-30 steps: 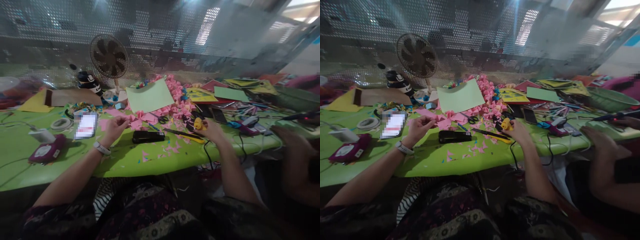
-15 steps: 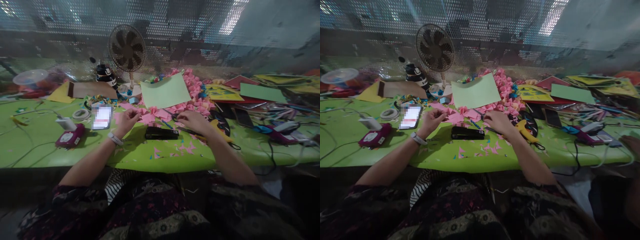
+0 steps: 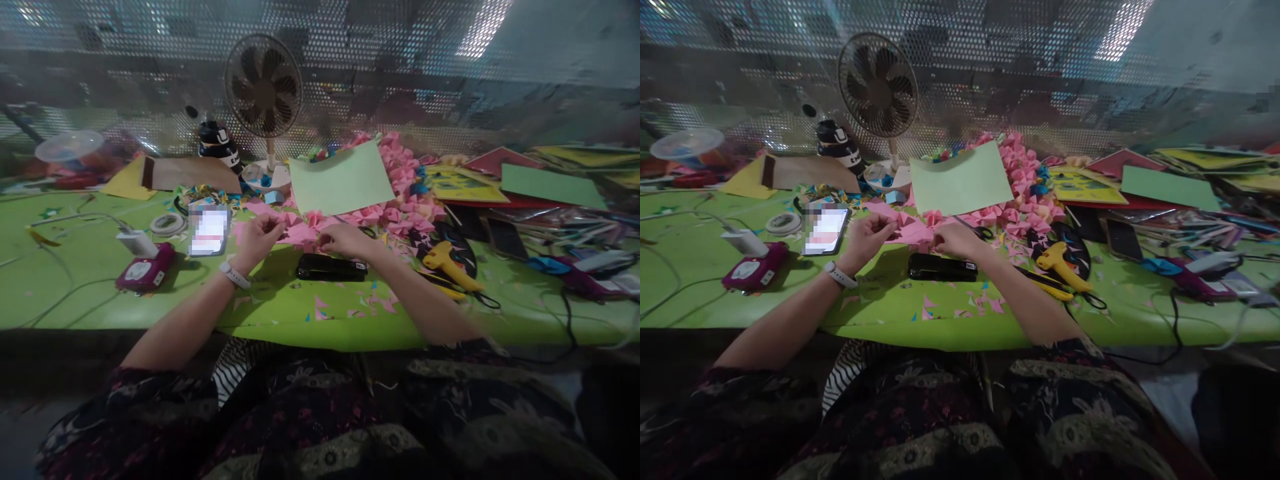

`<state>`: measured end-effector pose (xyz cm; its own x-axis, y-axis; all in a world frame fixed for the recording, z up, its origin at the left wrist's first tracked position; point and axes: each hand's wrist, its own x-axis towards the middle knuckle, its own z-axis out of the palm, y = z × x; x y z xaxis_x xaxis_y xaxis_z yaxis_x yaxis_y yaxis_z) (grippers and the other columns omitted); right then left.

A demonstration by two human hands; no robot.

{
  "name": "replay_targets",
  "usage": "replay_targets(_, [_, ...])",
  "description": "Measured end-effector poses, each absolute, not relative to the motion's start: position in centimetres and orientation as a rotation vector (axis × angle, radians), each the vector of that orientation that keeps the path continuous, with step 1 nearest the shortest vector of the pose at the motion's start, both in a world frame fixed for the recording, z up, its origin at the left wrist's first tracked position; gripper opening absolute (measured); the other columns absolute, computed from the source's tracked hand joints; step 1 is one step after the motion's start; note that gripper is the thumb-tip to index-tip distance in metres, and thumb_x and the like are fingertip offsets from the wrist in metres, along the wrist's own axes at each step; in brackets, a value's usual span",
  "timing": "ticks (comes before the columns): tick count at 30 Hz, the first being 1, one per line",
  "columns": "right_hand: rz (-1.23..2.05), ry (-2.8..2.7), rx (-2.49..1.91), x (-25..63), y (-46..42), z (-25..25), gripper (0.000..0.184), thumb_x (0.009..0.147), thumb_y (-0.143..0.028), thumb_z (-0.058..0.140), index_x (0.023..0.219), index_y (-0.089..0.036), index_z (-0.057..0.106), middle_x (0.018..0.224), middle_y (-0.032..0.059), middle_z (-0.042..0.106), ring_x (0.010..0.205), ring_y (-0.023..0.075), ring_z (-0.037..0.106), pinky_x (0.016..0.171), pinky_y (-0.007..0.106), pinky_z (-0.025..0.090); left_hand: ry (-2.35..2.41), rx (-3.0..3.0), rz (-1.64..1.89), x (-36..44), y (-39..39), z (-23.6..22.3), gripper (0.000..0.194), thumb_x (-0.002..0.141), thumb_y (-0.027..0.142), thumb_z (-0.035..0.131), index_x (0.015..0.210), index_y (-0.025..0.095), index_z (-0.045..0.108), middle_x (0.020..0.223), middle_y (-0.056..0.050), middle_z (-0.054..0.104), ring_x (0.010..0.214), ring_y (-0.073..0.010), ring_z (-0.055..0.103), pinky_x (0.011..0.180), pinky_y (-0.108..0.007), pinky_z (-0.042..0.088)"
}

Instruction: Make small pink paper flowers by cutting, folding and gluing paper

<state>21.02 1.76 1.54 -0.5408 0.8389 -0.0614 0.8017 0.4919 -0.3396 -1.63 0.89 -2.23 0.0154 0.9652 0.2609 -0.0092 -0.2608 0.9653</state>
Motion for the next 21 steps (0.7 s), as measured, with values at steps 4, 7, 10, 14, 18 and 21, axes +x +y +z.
replay_targets(4, [0.464, -2.612, -1.467, 20.9, 1.9, 1.2, 0.010, 0.080, -0.011, 0.066, 0.074, -0.017, 0.071, 0.088, 0.0070, 0.075, 0.078, 0.0203, 0.066, 0.065, 0.029, 0.041, 1.078, 1.331, 1.372, -1.6, 0.8, -2.2, 0.035, 0.066, 0.044, 0.084, 0.075, 0.014, 0.068, 0.069, -0.002, 0.069, 0.064, -0.0127, 0.068, 0.067, -0.027, 0.062])
replay_targets(7, [0.499, -2.529, -1.423, 21.1, 1.9, 1.5, 0.008, 0.079, -0.012, 0.066, 0.077, -0.016, 0.072, 0.088, 0.0076, 0.075, 0.079, 0.0203, 0.066, 0.070, 0.030, 0.043, 1.079, 1.230, 1.322, -1.5, 0.6, -2.0, 0.038, 0.065, 0.046, 0.084, 0.078, 0.014, 0.069, 0.073, -0.004, 0.071, 0.064, -0.0137, 0.069, 0.064, -0.027, 0.061])
replay_targets(10, [0.637, -2.338, -1.328, 21.1, 1.5, 2.0, 0.007, 0.082, -0.018, 0.066, 0.082, -0.015, 0.072, 0.089, 0.0077, 0.074, 0.080, 0.0188, 0.066, 0.076, 0.032, 0.047, 1.036, 1.118, 1.268, -1.3, 0.2, -1.7, 0.039, 0.065, 0.046, 0.084, 0.081, 0.013, 0.069, 0.079, -0.006, 0.073, 0.066, -0.0136, 0.070, 0.064, -0.026, 0.059])
replay_targets(14, [0.902, -2.012, -1.221, 20.2, 0.6, 2.4, 0.014, 0.079, -0.028, 0.069, 0.083, -0.015, 0.070, 0.082, 0.0053, 0.072, 0.073, 0.0158, 0.064, 0.072, 0.031, 0.050, 0.961, 1.060, 1.232, -0.8, -0.4, -1.4, 0.039, 0.066, 0.044, 0.084, 0.082, 0.013, 0.068, 0.085, -0.008, 0.075, 0.073, -0.0143, 0.072, 0.074, -0.028, 0.059])
replay_targets(18, [1.027, -1.845, -1.132, 19.0, 0.1, 1.8, 0.014, 0.075, -0.029, 0.071, 0.081, -0.015, 0.069, 0.078, 0.0039, 0.071, 0.072, 0.0144, 0.063, 0.070, 0.028, 0.051, 0.892, 1.087, 1.223, -0.2, -1.0, -1.3, 0.036, 0.067, 0.041, 0.084, 0.085, 0.015, 0.067, 0.092, -0.006, 0.075, 0.087, -0.0167, 0.073, 0.086, -0.032, 0.058])
replay_targets(21, [1.031, -1.790, -1.119, 18.5, 0.3, 1.0, 0.017, 0.074, -0.031, 0.072, 0.081, -0.015, 0.069, 0.074, 0.0029, 0.069, 0.068, 0.0137, 0.062, 0.065, 0.026, 0.051, 0.826, 1.057, 1.219, 0.1, -1.3, -1.2, 0.035, 0.067, 0.039, 0.085, 0.086, 0.017, 0.067, 0.093, -0.004, 0.075, 0.094, -0.0169, 0.072, 0.092, -0.034, 0.056])
